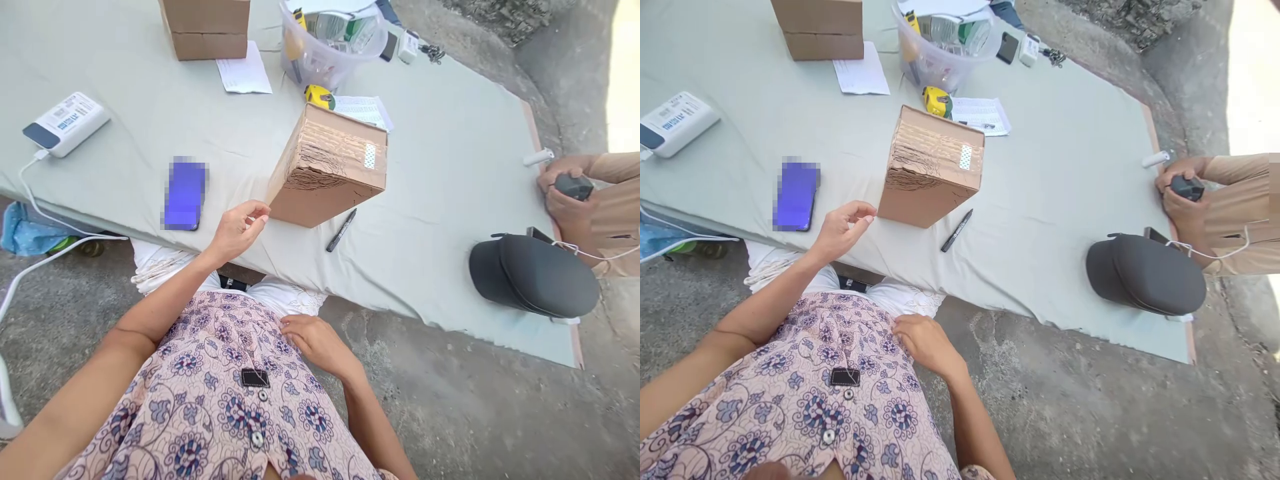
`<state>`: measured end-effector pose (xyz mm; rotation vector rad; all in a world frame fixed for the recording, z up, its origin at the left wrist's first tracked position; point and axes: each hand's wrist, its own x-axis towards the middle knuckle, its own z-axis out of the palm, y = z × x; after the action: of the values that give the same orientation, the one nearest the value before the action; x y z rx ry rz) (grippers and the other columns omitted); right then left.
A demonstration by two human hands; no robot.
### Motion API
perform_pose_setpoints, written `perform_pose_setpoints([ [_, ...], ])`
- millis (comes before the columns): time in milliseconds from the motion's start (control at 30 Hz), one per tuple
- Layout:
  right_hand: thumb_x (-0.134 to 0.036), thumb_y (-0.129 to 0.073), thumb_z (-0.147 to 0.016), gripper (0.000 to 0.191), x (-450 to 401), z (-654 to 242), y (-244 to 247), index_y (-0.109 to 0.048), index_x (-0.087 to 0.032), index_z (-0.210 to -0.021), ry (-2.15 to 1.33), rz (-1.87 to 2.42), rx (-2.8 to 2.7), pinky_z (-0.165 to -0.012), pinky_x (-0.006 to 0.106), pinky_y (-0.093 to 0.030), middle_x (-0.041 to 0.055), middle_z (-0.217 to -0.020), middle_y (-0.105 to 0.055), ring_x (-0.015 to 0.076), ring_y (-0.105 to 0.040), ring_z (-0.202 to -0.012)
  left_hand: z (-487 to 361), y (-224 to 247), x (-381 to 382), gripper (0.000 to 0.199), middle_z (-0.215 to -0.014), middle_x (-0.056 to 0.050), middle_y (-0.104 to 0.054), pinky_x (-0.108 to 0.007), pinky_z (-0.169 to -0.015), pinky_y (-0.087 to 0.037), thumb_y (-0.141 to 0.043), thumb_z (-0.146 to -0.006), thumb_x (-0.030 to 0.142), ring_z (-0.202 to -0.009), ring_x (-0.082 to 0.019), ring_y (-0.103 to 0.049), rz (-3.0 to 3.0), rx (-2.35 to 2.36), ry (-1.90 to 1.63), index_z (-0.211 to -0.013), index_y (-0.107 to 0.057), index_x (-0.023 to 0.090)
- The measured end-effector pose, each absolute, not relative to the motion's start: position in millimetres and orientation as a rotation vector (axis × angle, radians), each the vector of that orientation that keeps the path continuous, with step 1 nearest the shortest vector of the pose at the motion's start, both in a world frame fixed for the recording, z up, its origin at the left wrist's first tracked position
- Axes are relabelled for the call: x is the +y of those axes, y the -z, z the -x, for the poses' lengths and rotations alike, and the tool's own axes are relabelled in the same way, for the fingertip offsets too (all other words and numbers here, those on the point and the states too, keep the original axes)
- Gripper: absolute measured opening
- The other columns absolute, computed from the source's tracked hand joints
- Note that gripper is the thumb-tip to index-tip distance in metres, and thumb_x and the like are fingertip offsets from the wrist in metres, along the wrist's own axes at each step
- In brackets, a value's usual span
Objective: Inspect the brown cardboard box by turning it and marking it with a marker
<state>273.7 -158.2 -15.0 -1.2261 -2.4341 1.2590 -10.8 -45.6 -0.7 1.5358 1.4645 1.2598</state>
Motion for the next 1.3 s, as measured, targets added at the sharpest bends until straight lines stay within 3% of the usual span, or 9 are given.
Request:
perform_pose_setpoints([
  [67, -0.028, -0.052, -0.097, 0.026, -131, -273, 1, -0.078, -0.031, -0.105, -1.199, 1.298, -2.295, -0.098, 0.049, -0.064, 0.0049, -0.112, -0.082, 0.0262, -0.078, -0.106, 8, -3, -42, 0.025, -0.11, -0.007, -0.077, -0.027, -0.079, -0.058, -0.057, -0.09, 0.032, -0.096, -0.017, -0.072, -1.556, 1.462, -1.292, -0.106, -0.07, 0.019],
  [133, -0.034, -0.055, -0.097, 0.031, -98, -268, -1, -0.071, -0.026, -0.122, -0.987, 1.48, -1.955, -0.096, 0.047, -0.063, 0.0101, -0.117, -0.079, 0.0258, -0.077, -0.108, 7, -4, -37, 0.031, -0.12, -0.009, -0.074, -0.028, -0.081, -0.058, -0.057, -0.09, 0.031, -0.101, -0.018, -0.071, -1.574, 1.467, -1.333, -0.116, -0.067, 0.019],
  [333, -0.032, -0.051, -0.09, 0.066, -10, -237, 44, -0.033, -0.021, -0.153, -0.679, 1.536, -1.255, -0.112, 0.05, -0.051, 0.02, -0.15, -0.051, 0.0259, -0.057, -0.138, 2, 22, -15, 0.064, -0.14, -0.017, -0.063, -0.04, -0.096, -0.057, -0.066, -0.084, 0.033, -0.126, -0.027, -0.064, -1.603, 1.49, -1.308, -0.143, -0.048, 0.019],
  [433, -0.03, -0.048, -0.09, 0.07, 5, -217, 66, -0.026, -0.021, -0.155, -0.774, 1.512, -1.317, -0.11, 0.049, -0.053, 0.0208, -0.152, -0.047, 0.0254, -0.053, -0.142, -4, 43, -8, 0.068, -0.14, -0.018, -0.062, -0.042, -0.096, -0.057, -0.067, -0.083, 0.032, -0.127, -0.028, -0.063, -1.594, 1.472, -1.267, -0.146, -0.045, 0.018],
  [567, -0.028, -0.05, -0.086, 0.065, 0, -202, 79, -0.039, -0.019, -0.149, -0.739, 1.536, -1.447, -0.11, 0.048, -0.052, 0.0187, -0.14, -0.057, 0.024, -0.058, -0.132, -11, 60, -6, 0.06, -0.139, -0.018, -0.062, -0.041, -0.098, -0.057, -0.064, -0.086, 0.031, -0.13, -0.028, -0.06, -1.621, 1.476, -1.32, -0.142, -0.049, 0.016],
  [733, -0.033, -0.052, -0.088, 0.067, -6, -207, 77, -0.039, -0.023, -0.152, -0.675, 1.499, -1.52, -0.107, 0.048, -0.052, 0.0166, -0.145, -0.055, 0.0251, -0.056, -0.134, -12, 62, -6, 0.058, -0.134, -0.015, -0.063, -0.039, -0.096, -0.056, -0.063, -0.092, 0.038, -0.119, -0.025, -0.061, -1.596, 1.544, -1.379, -0.145, -0.049, 0.019],
  [1000, -0.041, -0.052, -0.092, 0.083, -7, -194, 79, -0.011, -0.028, -0.163, -0.65, 1.28, -1.539, -0.106, 0.047, -0.055, 0.0175, -0.152, -0.045, 0.0262, -0.054, -0.138, -9, 58, -5, 0.075, -0.151, -0.017, -0.05, -0.049, -0.12, -0.038, -0.054, -0.096, 0.066, -0.142, -0.031, -0.048, -1.728, 1.59, -1.548, -0.157, -0.033, 0.027],
  [1167, -0.046, -0.056, -0.091, 0.073, -10, -193, 80, -0.032, -0.026, -0.156, -0.611, 1.32, -1.527, -0.103, 0.045, -0.056, 0.0166, -0.149, -0.045, 0.027, -0.056, -0.134, -11, 70, -5, 0.086, -0.157, -0.019, -0.046, -0.052, -0.123, -0.035, -0.055, -0.093, 0.072, -0.147, -0.033, -0.044, -1.733, 1.622, -1.471, -0.159, -0.027, 0.026],
  [1300, -0.045, -0.062, -0.087, 0.076, -10, -195, 82, -0.034, -0.025, -0.156, -0.607, 1.339, -1.552, -0.103, 0.044, -0.057, 0.0164, -0.149, -0.046, 0.0282, -0.054, -0.136, -11, 74, -7, 0.097, -0.162, -0.02, -0.041, -0.054, -0.126, -0.031, -0.058, -0.088, 0.076, -0.151, -0.035, -0.039, -1.765, 1.667, -1.399, -0.161, -0.022, 0.025],
])
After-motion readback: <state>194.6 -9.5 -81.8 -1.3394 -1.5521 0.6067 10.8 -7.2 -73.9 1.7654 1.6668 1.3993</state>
